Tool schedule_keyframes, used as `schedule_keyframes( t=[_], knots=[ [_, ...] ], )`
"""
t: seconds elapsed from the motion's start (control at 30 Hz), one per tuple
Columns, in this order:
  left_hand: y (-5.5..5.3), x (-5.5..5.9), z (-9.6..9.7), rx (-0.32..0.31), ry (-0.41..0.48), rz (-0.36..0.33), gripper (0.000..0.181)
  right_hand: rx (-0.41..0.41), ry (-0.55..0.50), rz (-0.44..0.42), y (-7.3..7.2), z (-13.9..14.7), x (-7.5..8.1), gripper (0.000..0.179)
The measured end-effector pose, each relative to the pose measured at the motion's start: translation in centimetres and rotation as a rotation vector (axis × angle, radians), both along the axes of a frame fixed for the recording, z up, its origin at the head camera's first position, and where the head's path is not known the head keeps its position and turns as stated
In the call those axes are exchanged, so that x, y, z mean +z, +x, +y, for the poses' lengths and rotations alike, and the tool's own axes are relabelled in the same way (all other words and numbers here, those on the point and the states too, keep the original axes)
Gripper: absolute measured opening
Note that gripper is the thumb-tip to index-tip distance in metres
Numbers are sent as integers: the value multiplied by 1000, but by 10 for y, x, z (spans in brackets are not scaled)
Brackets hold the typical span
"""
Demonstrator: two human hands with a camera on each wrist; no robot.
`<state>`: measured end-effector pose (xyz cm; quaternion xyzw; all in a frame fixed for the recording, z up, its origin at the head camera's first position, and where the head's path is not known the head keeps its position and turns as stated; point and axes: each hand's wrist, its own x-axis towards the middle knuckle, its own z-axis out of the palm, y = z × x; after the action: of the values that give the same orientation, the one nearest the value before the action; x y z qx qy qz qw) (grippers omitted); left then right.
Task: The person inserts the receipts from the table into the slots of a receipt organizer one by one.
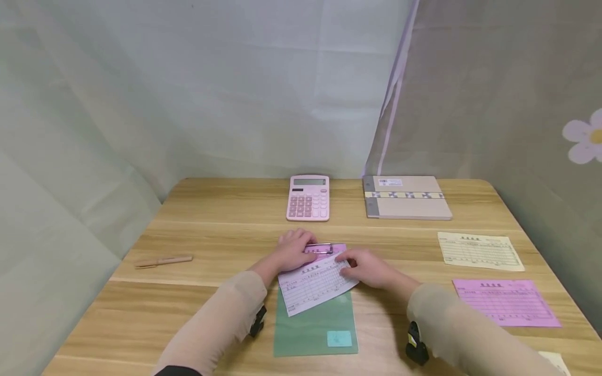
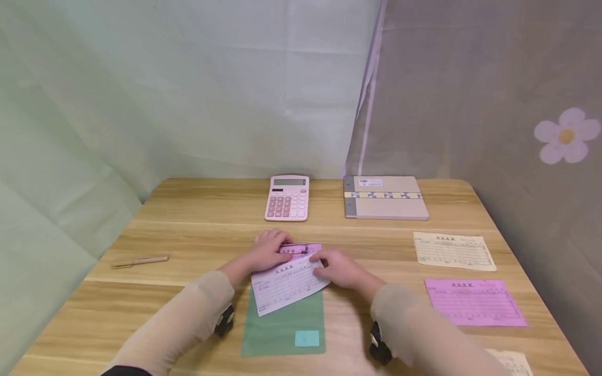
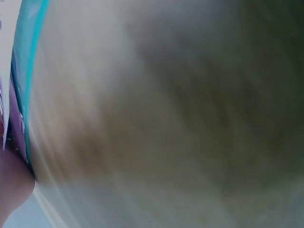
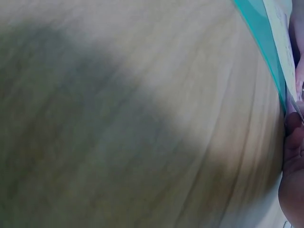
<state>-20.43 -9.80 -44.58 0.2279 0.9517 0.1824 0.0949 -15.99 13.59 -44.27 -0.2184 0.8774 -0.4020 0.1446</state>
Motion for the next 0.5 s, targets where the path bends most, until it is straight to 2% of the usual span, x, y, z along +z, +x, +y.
schedule_keyframes(
  t=[0.27,0.5],
  knots=[
    [0,3,2,-29,-60,40,36,-36,29,48,3,-4,-2,29],
    [-1,4,4,-29,-46,77,35,-27,64,122,3,-7,-2,31]
  ],
)
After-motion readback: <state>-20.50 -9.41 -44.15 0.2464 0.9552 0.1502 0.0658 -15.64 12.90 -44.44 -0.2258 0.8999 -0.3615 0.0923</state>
